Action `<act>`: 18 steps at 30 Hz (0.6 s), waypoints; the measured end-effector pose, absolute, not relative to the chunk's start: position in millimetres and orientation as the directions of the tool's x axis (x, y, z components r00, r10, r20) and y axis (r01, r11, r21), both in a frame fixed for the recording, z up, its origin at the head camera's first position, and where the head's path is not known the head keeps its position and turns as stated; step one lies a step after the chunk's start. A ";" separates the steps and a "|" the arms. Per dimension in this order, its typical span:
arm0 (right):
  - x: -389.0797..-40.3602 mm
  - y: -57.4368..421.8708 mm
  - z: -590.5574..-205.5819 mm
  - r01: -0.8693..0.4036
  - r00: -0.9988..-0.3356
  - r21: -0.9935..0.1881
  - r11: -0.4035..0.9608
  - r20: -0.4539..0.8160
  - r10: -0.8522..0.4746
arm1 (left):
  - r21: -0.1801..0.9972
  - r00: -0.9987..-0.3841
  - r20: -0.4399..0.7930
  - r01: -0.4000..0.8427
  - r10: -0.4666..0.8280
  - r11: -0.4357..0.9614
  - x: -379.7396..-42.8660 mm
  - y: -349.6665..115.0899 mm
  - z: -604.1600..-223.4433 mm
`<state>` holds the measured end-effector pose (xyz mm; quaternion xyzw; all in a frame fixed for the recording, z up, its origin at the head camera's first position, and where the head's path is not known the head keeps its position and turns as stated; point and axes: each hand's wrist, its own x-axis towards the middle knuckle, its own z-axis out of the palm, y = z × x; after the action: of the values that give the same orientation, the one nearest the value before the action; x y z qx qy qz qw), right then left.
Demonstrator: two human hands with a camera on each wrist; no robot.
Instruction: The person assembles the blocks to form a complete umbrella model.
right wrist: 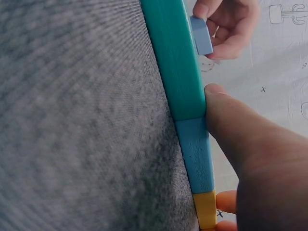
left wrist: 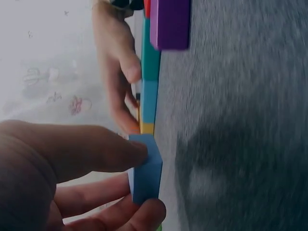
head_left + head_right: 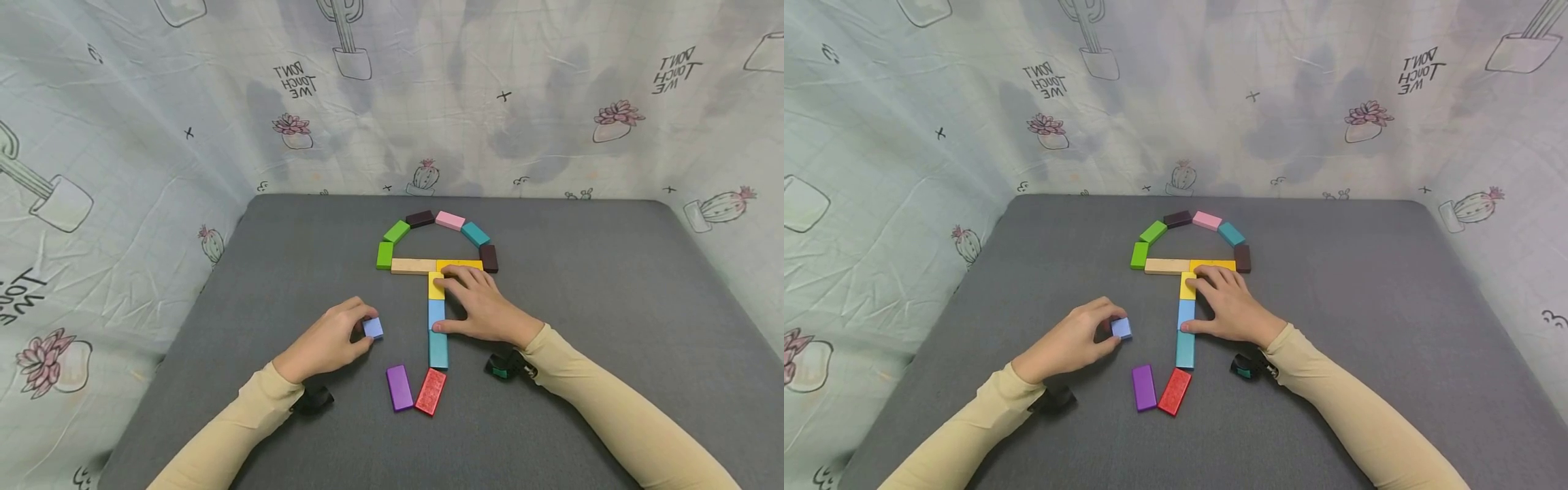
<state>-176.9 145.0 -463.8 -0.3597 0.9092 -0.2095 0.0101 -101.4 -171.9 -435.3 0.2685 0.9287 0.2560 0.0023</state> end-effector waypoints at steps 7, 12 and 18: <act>-176.8 145.0 -464.7 -0.644 -0.746 -0.387 0.660 0.128 -0.653 | 0.478 -0.837 0.032 0.493 0.547 0.727 -99.6 -160.6 -436.1; -177.2 144.8 -465.2 -0.642 -0.748 -0.388 0.661 0.127 -0.652 | 0.500 -0.811 0.001 0.507 0.585 0.702 -100.2 -156.0 -437.2; -177.4 144.8 -464.9 -0.645 -0.746 -0.386 0.660 0.129 -0.654 | 0.520 -0.785 -0.024 0.519 0.619 0.678 -98.7 -153.1 -436.7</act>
<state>-177.4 144.8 -464.9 -0.3563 0.9109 -0.2077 0.0106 -98.7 -153.1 -436.7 0.3125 0.9106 0.2515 0.0994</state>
